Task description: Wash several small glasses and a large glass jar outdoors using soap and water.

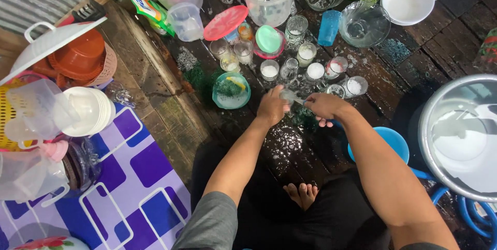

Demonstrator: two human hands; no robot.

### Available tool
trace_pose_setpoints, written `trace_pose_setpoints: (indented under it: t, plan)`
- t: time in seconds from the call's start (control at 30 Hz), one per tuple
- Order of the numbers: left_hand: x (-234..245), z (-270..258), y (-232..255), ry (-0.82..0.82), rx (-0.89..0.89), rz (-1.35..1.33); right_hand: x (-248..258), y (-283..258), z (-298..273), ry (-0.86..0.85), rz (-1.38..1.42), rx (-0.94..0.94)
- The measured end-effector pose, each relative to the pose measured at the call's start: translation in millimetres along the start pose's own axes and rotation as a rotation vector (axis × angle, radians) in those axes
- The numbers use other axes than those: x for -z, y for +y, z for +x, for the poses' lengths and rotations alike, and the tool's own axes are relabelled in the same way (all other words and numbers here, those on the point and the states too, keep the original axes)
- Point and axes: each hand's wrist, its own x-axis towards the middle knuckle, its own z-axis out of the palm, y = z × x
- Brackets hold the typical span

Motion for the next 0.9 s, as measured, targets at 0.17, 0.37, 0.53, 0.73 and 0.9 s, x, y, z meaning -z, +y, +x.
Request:
trace_pose_setpoints:
  t: [0.17, 0.37, 0.53, 0.73, 0.9]
  plan:
    - [3, -4, 27, -0.042, 0.057, 0.373, -1, 1, 3, -0.020, -0.014, 0.006]
    - [-50, 8, 14, -0.161, 0.258, 0.360, -6, -1, 5, -0.071, -0.046, 0.027]
    - [-43, 12, 1, -0.241, 0.401, 0.257, -5, -12, -9, -0.046, -0.126, 0.026]
    - [12, 13, 17, -0.283, 0.520, 0.173, -9, -11, -2, -0.060, -0.098, 0.016]
    - [-32, 17, -14, -0.186, 0.385, 0.204, -7, -12, -3, -0.048, -0.117, 0.015]
